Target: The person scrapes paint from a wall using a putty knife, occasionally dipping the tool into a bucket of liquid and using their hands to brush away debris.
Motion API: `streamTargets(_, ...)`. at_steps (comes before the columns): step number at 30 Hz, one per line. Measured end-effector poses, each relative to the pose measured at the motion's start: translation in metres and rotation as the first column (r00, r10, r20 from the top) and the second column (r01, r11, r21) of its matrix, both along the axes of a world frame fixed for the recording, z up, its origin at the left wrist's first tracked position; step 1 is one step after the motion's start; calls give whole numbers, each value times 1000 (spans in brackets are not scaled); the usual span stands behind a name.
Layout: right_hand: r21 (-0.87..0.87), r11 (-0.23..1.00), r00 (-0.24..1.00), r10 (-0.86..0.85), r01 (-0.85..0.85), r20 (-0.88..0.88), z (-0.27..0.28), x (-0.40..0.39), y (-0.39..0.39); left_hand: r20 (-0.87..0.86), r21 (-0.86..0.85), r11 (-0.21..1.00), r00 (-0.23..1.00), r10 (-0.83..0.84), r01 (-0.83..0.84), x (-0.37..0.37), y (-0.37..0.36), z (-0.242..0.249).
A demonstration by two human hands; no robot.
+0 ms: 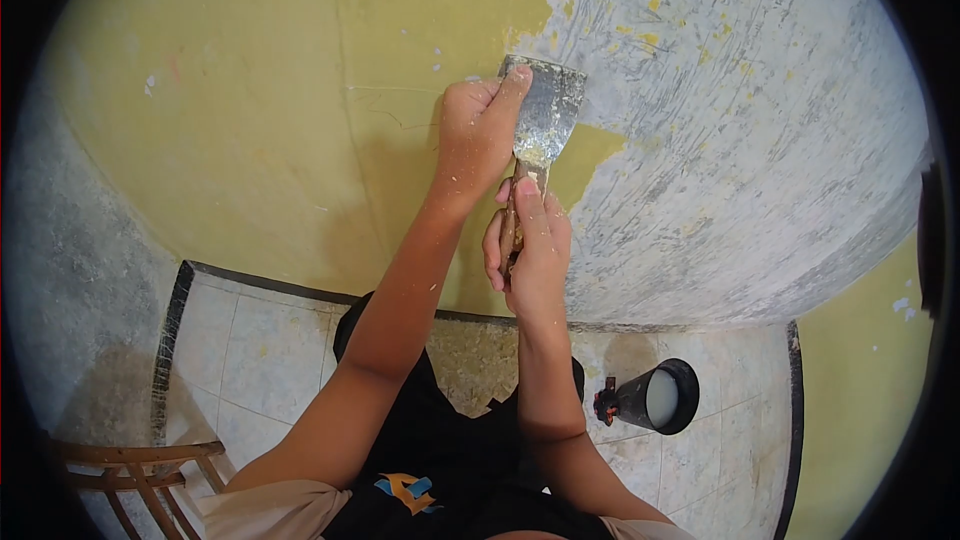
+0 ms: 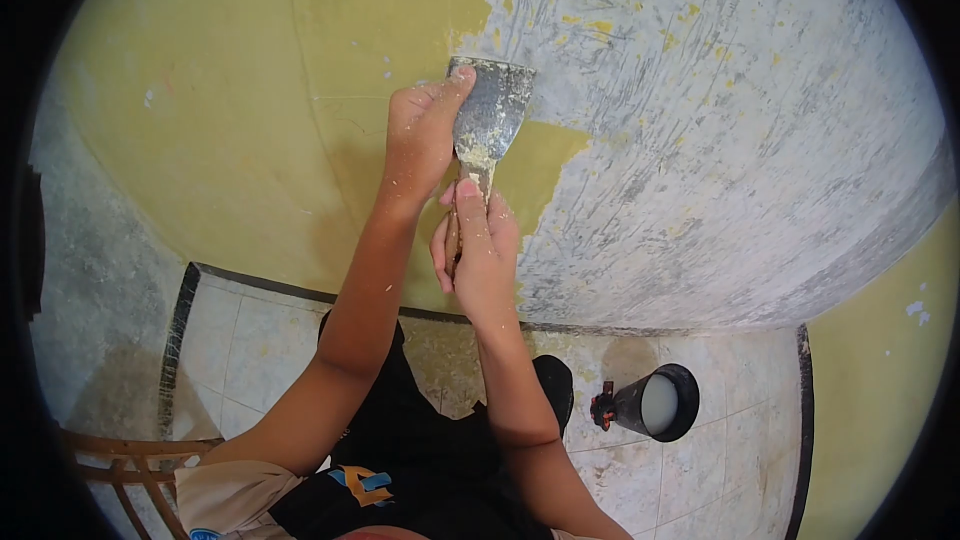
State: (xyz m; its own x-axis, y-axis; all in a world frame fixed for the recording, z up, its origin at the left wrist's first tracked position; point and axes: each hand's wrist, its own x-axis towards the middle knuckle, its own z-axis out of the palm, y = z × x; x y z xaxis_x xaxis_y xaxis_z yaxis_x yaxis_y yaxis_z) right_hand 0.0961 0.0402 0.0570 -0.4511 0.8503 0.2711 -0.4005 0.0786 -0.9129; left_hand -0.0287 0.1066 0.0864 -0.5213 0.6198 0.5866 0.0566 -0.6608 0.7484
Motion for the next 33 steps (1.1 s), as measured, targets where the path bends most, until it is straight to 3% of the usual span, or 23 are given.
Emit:
streamTargets(8,71,997,999,22,-20,-29,5,-10,13,-5,25,1000,1000,-8,8,-6,3,17)
streamTargets(21,-3,1000,1000,28,-28,0,1,1,7,44,-39,999,999,-15,16,5,-2,9)
streamTargets(23,-36,998,998,49,-50,-36,2,0,5,107,-23,999,994,-24,27,8,-2,12)
streamTargets(33,-49,995,992,80,-85,-103,2,-6,2,77,-66,997,996,49,-43,11,-8,18)
